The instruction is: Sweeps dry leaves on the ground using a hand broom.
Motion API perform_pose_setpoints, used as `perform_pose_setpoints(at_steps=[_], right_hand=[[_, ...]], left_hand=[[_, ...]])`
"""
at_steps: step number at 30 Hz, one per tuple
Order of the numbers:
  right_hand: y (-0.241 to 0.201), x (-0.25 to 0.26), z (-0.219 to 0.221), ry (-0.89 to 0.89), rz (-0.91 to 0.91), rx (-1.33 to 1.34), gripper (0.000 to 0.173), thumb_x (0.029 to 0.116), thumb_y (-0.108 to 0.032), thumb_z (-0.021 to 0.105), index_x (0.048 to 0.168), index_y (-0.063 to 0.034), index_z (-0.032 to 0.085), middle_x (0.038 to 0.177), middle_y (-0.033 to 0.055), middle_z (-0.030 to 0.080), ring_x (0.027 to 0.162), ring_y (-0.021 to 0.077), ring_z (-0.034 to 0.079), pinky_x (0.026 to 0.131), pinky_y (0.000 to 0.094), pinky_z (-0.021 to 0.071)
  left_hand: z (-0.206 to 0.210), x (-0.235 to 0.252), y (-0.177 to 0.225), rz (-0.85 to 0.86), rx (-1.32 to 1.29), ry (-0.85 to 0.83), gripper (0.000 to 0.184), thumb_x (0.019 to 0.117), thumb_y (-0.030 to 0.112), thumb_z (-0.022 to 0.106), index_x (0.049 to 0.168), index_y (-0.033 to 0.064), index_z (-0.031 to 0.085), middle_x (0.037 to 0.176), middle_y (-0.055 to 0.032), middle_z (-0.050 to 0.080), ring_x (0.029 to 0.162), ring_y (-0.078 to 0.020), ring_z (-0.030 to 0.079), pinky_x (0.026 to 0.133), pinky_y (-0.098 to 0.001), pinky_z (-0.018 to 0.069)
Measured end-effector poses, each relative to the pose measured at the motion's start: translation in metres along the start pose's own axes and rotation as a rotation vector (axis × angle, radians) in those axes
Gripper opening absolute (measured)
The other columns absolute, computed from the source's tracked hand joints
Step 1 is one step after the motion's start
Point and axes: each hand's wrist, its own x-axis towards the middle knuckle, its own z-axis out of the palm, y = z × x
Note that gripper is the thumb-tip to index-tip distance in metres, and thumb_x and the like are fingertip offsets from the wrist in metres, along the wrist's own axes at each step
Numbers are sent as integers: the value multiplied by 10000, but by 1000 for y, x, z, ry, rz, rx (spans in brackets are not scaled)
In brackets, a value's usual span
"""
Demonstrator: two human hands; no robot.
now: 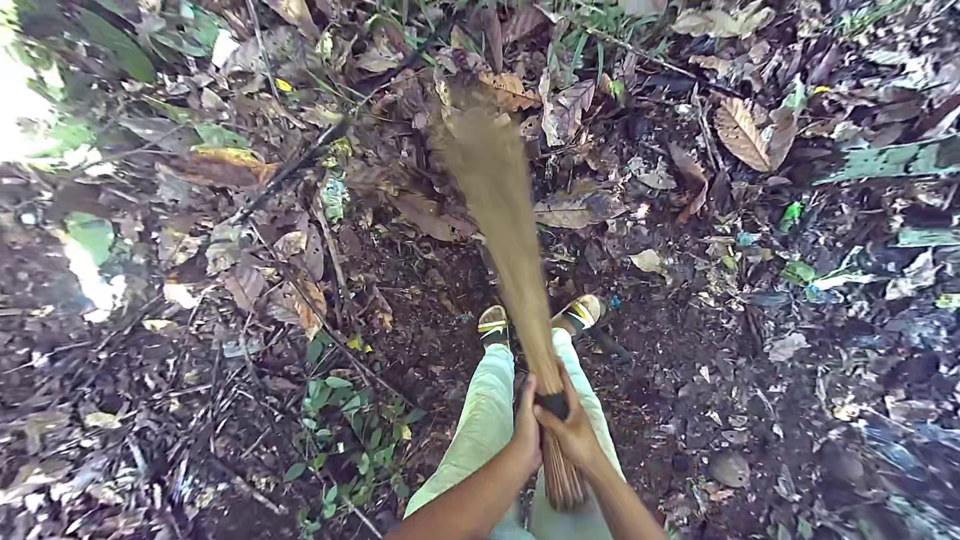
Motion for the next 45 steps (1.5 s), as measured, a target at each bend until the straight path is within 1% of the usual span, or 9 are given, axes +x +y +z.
perform_pose_setpoints(at_steps=[5, 10, 14, 21, 25, 30, 34, 40, 45], right_hand=[[32, 14, 3, 404, 136, 139, 924, 923, -125, 684, 1626, -59, 89, 1428, 261, 499, 1194, 289, 597, 987, 456, 523], [-13, 121, 32, -291, 134, -216, 1024, 886, -126, 714, 1642, -92, 24, 1496, 252, 465, 1298, 299, 557, 1073, 455, 478], [-21, 128, 28, -414, 40, -249, 1054, 869, -151, 734, 1653, -141, 30, 1524, 243, 444, 1315, 293, 549, 1082, 463, 467], [62, -48, -63, 158, 68, 41, 1138, 720, -278, 748, 1645, -105, 109, 1557, 179, 420, 1308, 175, 543, 1040, 364, 503], [92, -88, -50, 498, 287, 204, 1002, 896, -85, 668, 1639, -87, -4, 1500, 294, 415, 1238, 320, 557, 1001, 478, 497], [101, -7, -2, -212, 233, 78, 1042, 861, -139, 736, 1630, -79, 36, 1426, 255, 513, 1219, 289, 606, 1021, 459, 521], [59, 38, 11, -507, 104, -150, 1078, 862, -182, 752, 1652, -129, 19, 1513, 263, 457, 1339, 332, 534, 1105, 507, 445], [92, -74, -94, -100, 40, 2, 1119, 747, -246, 777, 1644, -109, 121, 1521, 189, 468, 1295, 196, 569, 1048, 388, 511], [124, -95, -69, 126, 147, 100, 1078, 834, -124, 727, 1622, -33, -4, 1487, 296, 420, 1265, 300, 559, 1029, 451, 505]], left_hand=[[6, 40, 2, -275, 247, -134, 482, 1091, 425, 376, 1337, 53, 561, 1162, -145, 659, 1029, -215, 646, 896, -422, 537], [-17, 72, 45, 199, -193, 203, 403, 1094, 304, 296, 1252, 41, 557, 982, -96, 669, 858, -155, 662, 750, -349, 563], [-12, 75, 43, 296, -292, 219, 512, 1113, 417, 254, 1346, 59, 536, 1102, -118, 680, 960, -169, 669, 830, -362, 562], [32, -3, -84, -151, 101, -68, 543, 1114, 430, 231, 1382, 47, 508, 1157, -124, 671, 1029, -175, 657, 913, -392, 545], [20, -3, -112, -481, 303, -160, 462, 1096, 408, 362, 1316, 55, 564, 1148, -132, 659, 1024, -203, 644, 900, -416, 533], [-38, 0, -82, 35, 39, 263, 388, 1086, 272, 310, 1210, 20, 578, 934, -85, 679, 825, -140, 667, 736, -335, 569], [-33, 13, -55, 331, -238, 330, 466, 1114, 362, 231, 1335, 69, 518, 1054, -74, 690, 915, -113, 681, 787, -302, 571], [33, -32, -142, 38, 18, 70, 547, 1107, 420, 218, 1376, 40, 503, 1116, -111, 685, 1000, -157, 670, 891, -369, 559], [5, -28, -154, -196, 79, 10, 452, 1102, 380, 329, 1298, 52, 571, 1069, -114, 691, 965, -187, 672, 863, -395, 558]])
